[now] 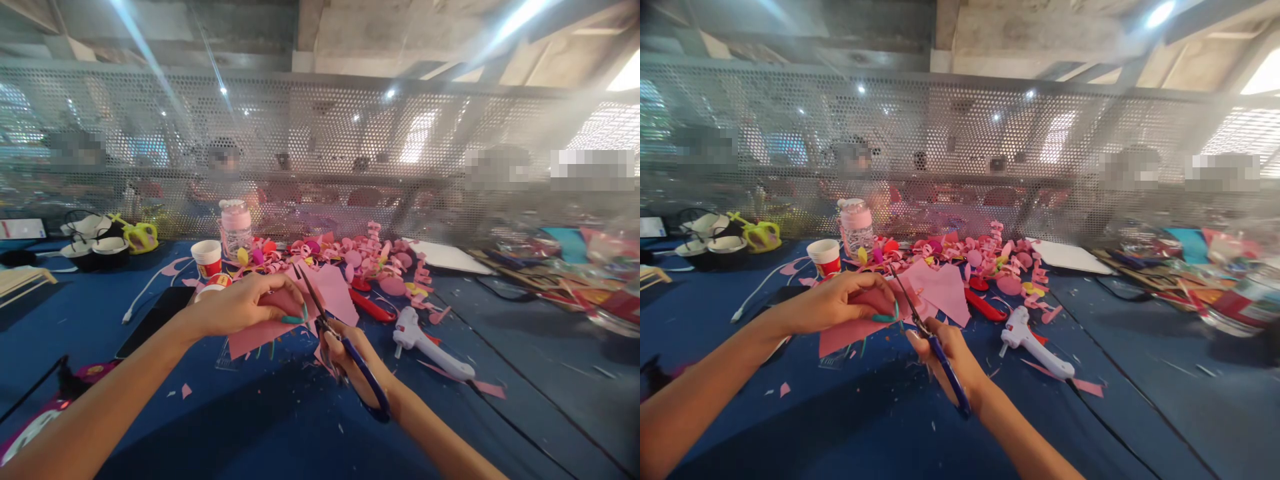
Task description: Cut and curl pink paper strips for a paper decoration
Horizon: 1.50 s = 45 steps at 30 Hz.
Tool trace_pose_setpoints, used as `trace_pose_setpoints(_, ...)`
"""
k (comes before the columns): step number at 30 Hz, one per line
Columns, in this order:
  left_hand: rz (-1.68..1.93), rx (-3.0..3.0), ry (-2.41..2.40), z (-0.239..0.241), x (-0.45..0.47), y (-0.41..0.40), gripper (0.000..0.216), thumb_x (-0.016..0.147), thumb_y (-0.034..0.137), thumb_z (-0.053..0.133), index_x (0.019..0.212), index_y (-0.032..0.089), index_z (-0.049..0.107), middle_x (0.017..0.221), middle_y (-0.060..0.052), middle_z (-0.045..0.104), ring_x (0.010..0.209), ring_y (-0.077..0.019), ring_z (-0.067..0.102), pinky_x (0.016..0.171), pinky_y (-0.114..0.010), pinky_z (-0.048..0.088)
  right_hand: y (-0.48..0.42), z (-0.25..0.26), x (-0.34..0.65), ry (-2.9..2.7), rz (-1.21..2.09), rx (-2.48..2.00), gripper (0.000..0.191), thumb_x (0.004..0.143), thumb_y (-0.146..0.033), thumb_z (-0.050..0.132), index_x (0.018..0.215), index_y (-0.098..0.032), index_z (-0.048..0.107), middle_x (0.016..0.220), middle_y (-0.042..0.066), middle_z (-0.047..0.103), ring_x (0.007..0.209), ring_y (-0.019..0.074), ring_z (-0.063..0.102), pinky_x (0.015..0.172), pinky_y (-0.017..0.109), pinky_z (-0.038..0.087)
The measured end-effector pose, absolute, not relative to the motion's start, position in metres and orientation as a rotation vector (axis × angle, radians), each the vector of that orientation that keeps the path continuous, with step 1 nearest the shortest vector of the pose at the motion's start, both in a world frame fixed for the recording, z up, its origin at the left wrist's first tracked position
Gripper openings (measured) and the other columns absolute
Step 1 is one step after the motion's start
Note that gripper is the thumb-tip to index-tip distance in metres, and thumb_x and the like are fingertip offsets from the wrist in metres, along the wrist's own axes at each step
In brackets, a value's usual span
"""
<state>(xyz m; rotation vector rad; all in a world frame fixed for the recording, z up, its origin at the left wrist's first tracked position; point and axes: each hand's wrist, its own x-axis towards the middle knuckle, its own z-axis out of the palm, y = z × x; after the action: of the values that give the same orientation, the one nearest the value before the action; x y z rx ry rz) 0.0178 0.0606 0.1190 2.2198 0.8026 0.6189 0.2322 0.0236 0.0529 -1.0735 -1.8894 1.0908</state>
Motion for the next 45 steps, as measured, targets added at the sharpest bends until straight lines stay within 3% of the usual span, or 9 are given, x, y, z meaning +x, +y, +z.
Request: trace_pose_setpoints(45,0.635,2.273,0.838,0.1190,0.0192,0.0584,0.019,0.079,0.020,0.053,0.098,0.021,0.057,0.096,-0.003,0.063,0.088,-0.0154,0.059,0.077,-0.027,0.046,0.0236,0.0480,0.2300,-1.796,1.168,-1.150,0.047,0.077,-0.065,0.038,0.065,-0.019,0.037,0.046,-0.008,0.034,0.037,0.0045,0.031,0.035,0.018,0.026)
